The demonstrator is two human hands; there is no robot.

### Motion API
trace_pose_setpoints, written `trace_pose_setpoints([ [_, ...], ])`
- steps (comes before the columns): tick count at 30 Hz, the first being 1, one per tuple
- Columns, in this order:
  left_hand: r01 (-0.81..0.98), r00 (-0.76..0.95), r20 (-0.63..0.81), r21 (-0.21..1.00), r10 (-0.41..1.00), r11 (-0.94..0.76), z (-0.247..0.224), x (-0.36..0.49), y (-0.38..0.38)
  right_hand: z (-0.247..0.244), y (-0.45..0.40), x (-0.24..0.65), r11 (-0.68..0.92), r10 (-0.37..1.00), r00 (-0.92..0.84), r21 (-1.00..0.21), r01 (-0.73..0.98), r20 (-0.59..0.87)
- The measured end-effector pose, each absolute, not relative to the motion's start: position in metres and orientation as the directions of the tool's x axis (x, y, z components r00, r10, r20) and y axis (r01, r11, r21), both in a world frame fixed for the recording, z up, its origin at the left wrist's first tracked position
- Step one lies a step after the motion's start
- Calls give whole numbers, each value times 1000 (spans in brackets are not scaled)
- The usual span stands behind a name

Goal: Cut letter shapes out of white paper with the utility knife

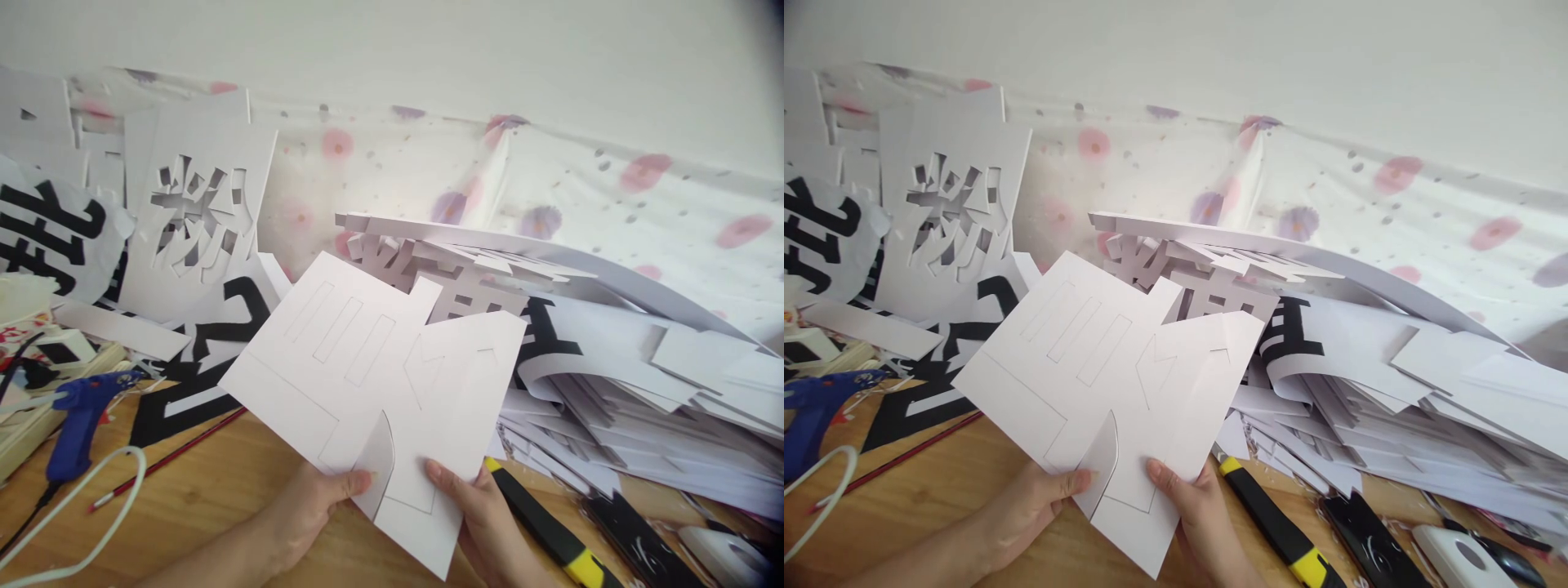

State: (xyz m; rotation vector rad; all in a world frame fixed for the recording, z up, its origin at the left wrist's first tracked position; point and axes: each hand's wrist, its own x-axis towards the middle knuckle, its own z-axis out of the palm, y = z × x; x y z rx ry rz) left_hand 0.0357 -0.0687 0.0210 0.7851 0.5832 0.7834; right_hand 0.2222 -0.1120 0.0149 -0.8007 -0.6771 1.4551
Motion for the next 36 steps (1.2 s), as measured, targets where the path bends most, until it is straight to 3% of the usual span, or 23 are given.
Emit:
trace_pose_setpoints([
  [15, -400, 557, -172, 802, 812, 444, 22, 37, -66, 26, -115, 214, -27, 977, 170, -857, -515, -133],
  [21, -324, 533, -218, 840, 818, 435, 23, 36, -67, 25, -113, 216, -26, 968, 208, -878, -477, -141],
  [25, -367, 493, -127, 867, 861, 338, 20, 37, -66, 22, -111, 216, -42, 979, 150, -858, -512, -138],
  [30, -375, 413, -103, 886, 905, 272, 20, 36, -62, 14, -113, 207, -143, 990, -90, -830, -539, -112],
  [36, -416, 449, -140, 841, 882, 345, 18, 36, -64, 17, -117, 196, -164, 982, -2, -848, -504, -188],
])
